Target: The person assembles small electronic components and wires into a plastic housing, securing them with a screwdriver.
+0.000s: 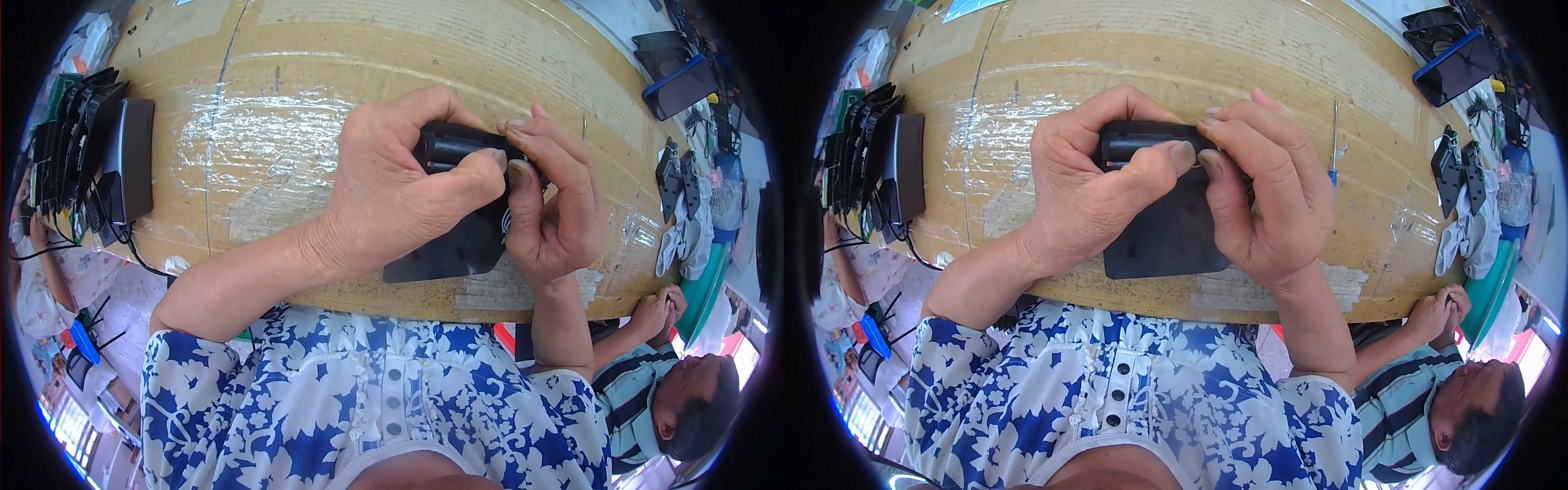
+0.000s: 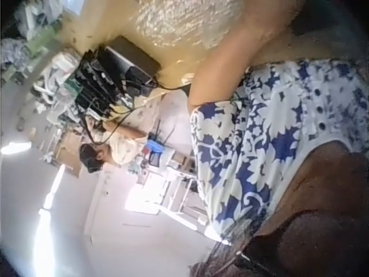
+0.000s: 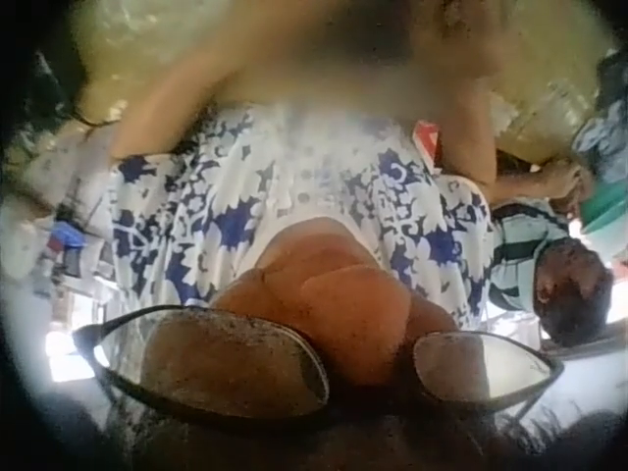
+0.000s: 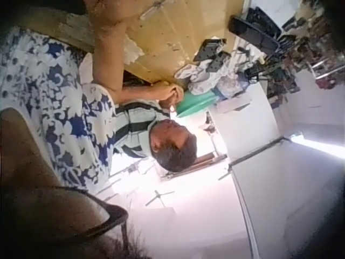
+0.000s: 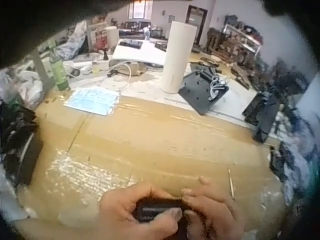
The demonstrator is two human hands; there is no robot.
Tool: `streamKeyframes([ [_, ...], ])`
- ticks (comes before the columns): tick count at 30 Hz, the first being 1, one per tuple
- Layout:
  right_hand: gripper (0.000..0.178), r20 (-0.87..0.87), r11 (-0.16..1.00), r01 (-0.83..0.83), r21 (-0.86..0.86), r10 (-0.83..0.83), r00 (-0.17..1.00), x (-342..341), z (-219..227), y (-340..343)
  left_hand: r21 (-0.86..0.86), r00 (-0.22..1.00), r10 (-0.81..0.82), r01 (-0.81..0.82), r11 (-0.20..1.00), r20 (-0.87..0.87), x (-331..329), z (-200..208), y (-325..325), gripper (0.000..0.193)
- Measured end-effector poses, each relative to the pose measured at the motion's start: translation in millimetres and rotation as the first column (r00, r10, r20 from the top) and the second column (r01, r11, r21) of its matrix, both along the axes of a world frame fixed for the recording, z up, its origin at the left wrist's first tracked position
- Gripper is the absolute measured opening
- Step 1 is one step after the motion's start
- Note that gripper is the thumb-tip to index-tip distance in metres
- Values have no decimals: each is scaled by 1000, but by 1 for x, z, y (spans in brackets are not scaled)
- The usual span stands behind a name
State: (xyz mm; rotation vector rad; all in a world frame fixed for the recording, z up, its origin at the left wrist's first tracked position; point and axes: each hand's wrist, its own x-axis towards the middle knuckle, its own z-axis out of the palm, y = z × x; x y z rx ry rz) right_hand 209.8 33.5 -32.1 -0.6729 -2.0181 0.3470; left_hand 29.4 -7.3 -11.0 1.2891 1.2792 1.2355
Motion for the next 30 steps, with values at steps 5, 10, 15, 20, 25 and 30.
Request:
streamKeyframes([
  [5, 20, -12, 1000, 5, 22, -5, 1000, -1, 0, -2, -57, 1000, 28, -29, 998, -8, -2, -1, 1, 11],
  [10, 18, -152, 954, -98, -282, 56, 987, 6, 8, 1, -183, 988, 16, 13, 983, 154, -7, 0, 6, 10],
  [15, 17, -178, 920, -127, -371, 64, 982, 9, 9, 2, -214, 976, -10, 57, 975, 218, -10, 1, 6, 11],
  [20, 15, -138, 930, -114, -349, 69, 988, 10, 12, -1, -228, 988, -47, 81, 970, 150, -10, 5, 6, 16],
  [25, 14, -196, 883, -216, -416, 145, 970, 13, 11, 4, -178, 996, -92, 91, 980, 1, -9, 5, 6, 17],
  [30, 13, -303, 745, -291, -600, 125, 945, 9, 18, 1, -145, 991, -108, 96, 985, -78, -11, 3, 6, 18],
])
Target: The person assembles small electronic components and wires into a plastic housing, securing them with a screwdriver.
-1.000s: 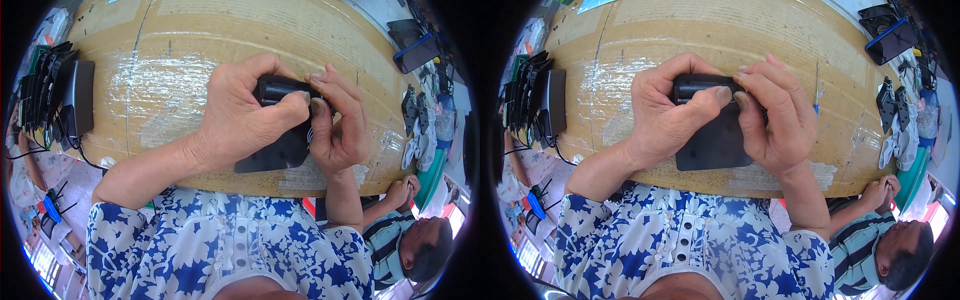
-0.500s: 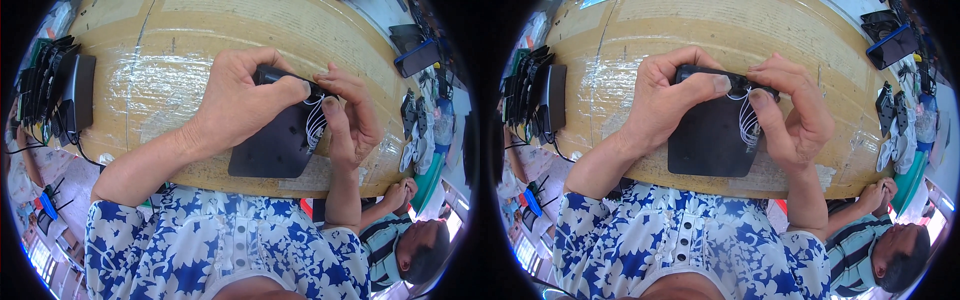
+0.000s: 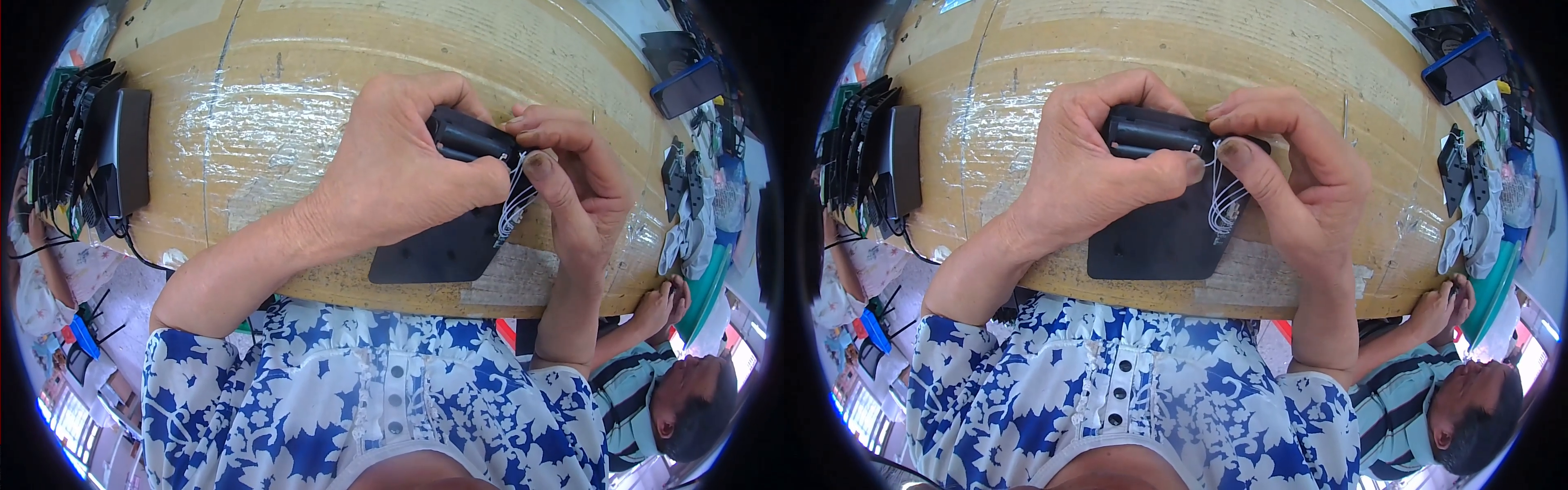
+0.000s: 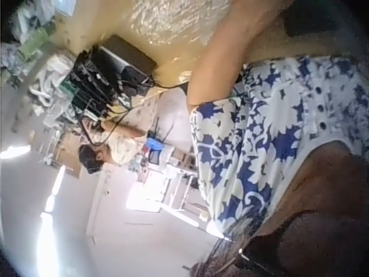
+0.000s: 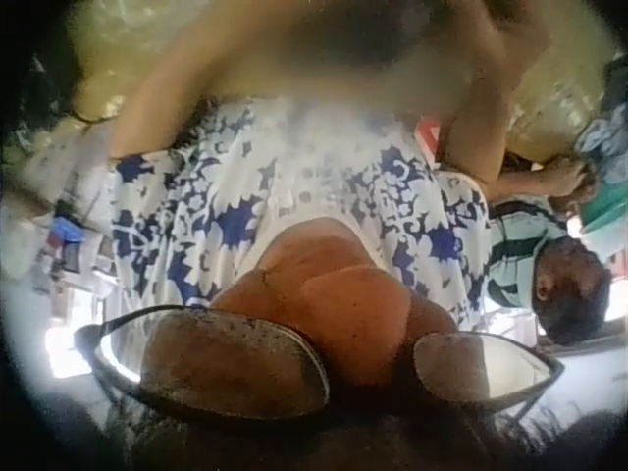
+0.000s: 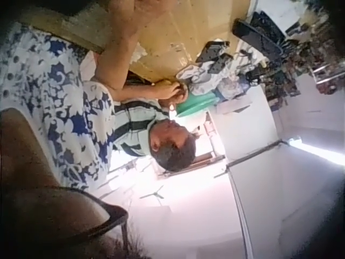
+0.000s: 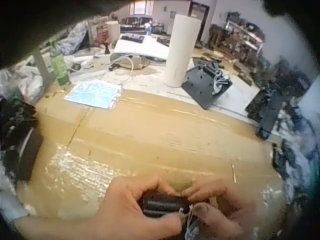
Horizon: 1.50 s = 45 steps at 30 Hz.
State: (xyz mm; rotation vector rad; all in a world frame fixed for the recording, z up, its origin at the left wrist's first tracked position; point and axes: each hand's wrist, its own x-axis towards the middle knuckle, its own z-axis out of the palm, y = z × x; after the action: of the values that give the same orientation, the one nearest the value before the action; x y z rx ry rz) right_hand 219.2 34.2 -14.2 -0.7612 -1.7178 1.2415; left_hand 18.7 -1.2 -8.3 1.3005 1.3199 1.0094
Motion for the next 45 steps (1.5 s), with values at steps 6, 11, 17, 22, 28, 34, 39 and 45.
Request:
streamKeyframes([
  [6, 14, 8, 999, -39, 14, 39, 999, 9, -1, 4, -117, 989, 3, 14, 993, 148, -1, 2, 0, 13],
  [11, 16, -108, 992, -96, -84, 86, 990, 12, 1, 4, -219, 923, 50, 37, 975, 381, -2, 1, 4, 12],
  [17, 18, -127, 988, -149, 37, 153, 980, 12, 2, 6, -216, 946, -46, 120, 969, 320, -3, 4, 5, 20],
  [22, 18, -95, 987, -138, 80, 145, 985, 12, 5, 8, -117, 969, -118, 146, 982, 215, -5, 2, 4, 22],
  [28, 16, 27, 990, -131, 60, 130, 991, 22, 4, 13, -132, 977, -142, 163, 978, 161, -6, 7, 6, 22],
  [34, 15, 72, 991, -126, 43, 123, 990, 22, 7, 12, -131, 985, -131, 145, 981, 115, -3, 8, 4, 19],
  [39, 15, 100, 996, -74, -41, 78, 992, 21, 12, 9, -84, 993, -114, 117, 990, 37, -2, 7, 2, 19],
  [45, 16, 125, 992, -123, 40, 117, 985, 21, 10, 9, -49, 995, -103, 104, 993, 9, -1, 8, -2, 20],
])
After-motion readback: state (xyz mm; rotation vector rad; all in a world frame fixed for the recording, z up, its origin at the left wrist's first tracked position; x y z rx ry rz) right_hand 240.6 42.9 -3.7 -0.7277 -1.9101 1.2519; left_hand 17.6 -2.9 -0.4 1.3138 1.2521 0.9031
